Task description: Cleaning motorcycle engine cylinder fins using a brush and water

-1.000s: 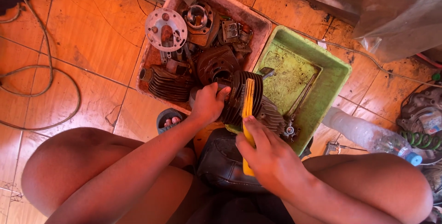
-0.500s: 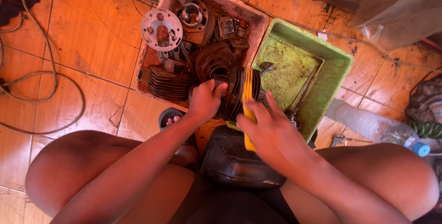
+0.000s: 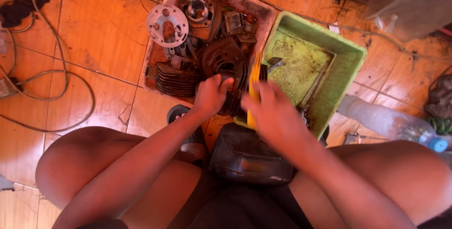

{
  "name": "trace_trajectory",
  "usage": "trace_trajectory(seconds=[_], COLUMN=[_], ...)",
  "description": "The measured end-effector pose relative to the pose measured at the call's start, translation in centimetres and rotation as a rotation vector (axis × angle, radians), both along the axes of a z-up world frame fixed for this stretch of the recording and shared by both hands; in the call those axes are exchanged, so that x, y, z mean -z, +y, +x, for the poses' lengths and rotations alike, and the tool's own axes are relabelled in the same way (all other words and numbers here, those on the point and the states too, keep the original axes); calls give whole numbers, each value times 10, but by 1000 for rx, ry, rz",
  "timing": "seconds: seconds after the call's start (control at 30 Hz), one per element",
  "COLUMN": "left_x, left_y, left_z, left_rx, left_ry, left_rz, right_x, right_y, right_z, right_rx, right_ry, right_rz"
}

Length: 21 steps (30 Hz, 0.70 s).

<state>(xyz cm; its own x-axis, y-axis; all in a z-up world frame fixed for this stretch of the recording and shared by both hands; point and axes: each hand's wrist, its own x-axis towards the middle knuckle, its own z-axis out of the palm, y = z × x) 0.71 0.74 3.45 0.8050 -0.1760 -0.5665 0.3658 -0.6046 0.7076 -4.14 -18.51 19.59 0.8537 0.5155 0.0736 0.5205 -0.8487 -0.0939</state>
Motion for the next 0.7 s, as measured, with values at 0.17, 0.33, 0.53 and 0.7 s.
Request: trace_trajectory(seconds=[0.17, 0.33, 0.53, 0.7], left_x=[-16, -2, 5, -26], left_y=[5, 6, 7, 6], left_z=[-2, -4, -7, 2], left_rx=[35, 35, 107, 61], left_ry=[-16, -30, -73, -88], left_rz=[1, 12, 35, 16], right_x=[31, -15, 40, 48], right_y=[-39, -14, -11, -39], right_z=[61, -1, 3, 58], right_rx=[267, 90, 20, 210], right_ry=[445, 211, -132, 402], right_rz=[498, 294, -100, 638])
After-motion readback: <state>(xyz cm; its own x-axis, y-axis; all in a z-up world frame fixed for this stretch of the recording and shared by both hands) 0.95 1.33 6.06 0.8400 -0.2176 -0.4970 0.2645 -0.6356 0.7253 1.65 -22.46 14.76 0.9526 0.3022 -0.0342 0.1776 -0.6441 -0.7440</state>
